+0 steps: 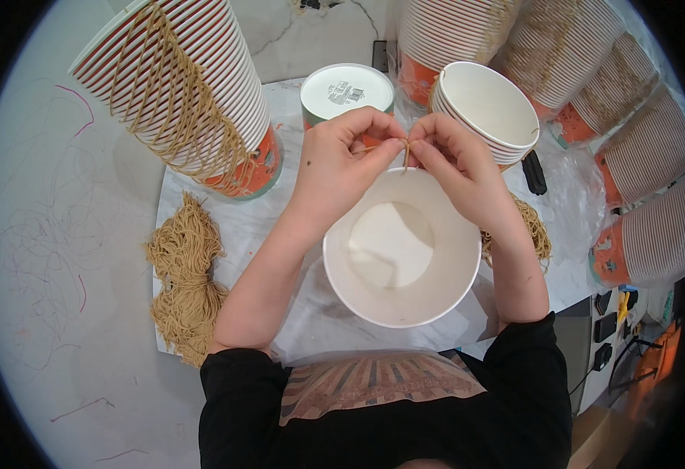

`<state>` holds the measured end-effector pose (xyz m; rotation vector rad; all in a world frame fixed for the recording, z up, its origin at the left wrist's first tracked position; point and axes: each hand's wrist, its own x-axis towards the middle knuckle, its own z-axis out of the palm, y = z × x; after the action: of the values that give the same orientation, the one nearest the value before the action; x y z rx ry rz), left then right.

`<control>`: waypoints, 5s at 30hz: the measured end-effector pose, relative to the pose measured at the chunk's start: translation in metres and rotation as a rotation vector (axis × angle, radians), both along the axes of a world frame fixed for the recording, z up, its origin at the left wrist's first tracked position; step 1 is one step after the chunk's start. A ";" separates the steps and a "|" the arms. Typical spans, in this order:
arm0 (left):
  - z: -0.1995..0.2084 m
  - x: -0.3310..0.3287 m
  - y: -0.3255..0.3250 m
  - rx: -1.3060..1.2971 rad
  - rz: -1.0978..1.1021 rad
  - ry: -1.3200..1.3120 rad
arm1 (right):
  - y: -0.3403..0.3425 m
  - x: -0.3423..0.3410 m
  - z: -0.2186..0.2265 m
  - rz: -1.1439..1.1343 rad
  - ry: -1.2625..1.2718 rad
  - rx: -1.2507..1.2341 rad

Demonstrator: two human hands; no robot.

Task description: Tying twine strings to the rims of paper buckets for packaging or transport.

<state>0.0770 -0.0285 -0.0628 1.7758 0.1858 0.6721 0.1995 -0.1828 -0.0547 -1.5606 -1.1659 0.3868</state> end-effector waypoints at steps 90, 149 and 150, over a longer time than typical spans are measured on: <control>0.012 -0.009 -0.003 -0.011 -0.023 0.106 | 0.002 0.011 0.001 0.116 0.392 -0.145; 0.006 -0.008 0.006 -0.039 -0.047 0.144 | 0.007 0.000 -0.012 0.105 0.183 -0.106; 0.006 -0.008 0.006 -0.039 -0.047 0.144 | 0.007 0.000 -0.012 0.097 0.179 -0.122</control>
<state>0.0690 -0.0223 -0.0572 1.7868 0.2526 0.5040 0.1995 -0.1763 -0.0664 -1.5433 -1.0979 0.6590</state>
